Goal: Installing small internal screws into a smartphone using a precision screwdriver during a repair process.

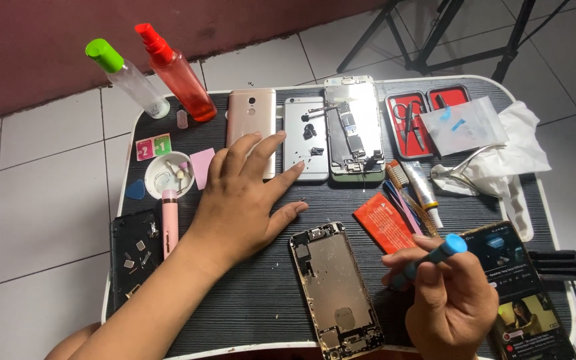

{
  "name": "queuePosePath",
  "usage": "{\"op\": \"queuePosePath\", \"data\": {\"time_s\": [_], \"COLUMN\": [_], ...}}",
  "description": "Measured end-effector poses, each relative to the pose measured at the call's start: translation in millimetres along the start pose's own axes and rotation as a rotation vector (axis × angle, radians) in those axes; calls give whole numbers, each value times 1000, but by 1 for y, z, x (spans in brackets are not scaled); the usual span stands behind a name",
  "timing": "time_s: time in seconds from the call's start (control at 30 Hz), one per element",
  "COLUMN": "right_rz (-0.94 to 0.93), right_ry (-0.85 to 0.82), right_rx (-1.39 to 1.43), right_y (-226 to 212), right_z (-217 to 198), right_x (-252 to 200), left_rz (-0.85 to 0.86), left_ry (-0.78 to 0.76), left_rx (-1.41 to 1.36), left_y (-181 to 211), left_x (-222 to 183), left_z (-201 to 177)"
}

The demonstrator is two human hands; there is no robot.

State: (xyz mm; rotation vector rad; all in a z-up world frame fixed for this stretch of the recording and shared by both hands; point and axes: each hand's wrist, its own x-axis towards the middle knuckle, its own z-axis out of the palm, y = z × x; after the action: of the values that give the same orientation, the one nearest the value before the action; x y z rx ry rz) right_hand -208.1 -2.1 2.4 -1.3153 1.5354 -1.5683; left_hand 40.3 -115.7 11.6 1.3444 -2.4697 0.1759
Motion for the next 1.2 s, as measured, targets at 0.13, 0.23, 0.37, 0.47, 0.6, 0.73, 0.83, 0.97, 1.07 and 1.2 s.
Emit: {"op": "queuePosePath", "data": {"time_s": [0.13, 0.23, 0.37, 0.47, 0.6, 0.73, 0.83, 0.97, 1.07, 1.2], "right_rz": [-29, 39, 162, 194, 140, 82, 32, -56, -66, -73], "right_ry": [33, 40, 17, 27, 116, 196, 197, 359, 382, 334], "right_rx": [1, 37, 112, 136, 92, 107, 304, 350, 295, 299], "right_y": [1, -2, -5, -10, -27, -33, -39, -43, -48, -41], "right_z": [1, 2, -1, 1, 6, 15, 25, 42, 49, 45], "right_x": [0, 4, 13, 16, 17, 4, -12, -27, -32, -38], "left_rz": [7, 23, 39, 8, -99, -188, -234, -275, -273, -281], "left_ry": [-6, 17, 61, 149, 345, 363, 361, 435, 449, 459], "left_rx": [11, 36, 41, -104, -477, -639, -822, -912, -940, -962], "left_y": [1, 2, 1, 8, 31, 70, 93, 103, 100, 98], "left_x": [-1, 0, 2, 9, 8, -8, -19, -25, -29, -35], "left_z": [0, 1, 0, -8, -23, -39, -47, -53, -52, -50]}}
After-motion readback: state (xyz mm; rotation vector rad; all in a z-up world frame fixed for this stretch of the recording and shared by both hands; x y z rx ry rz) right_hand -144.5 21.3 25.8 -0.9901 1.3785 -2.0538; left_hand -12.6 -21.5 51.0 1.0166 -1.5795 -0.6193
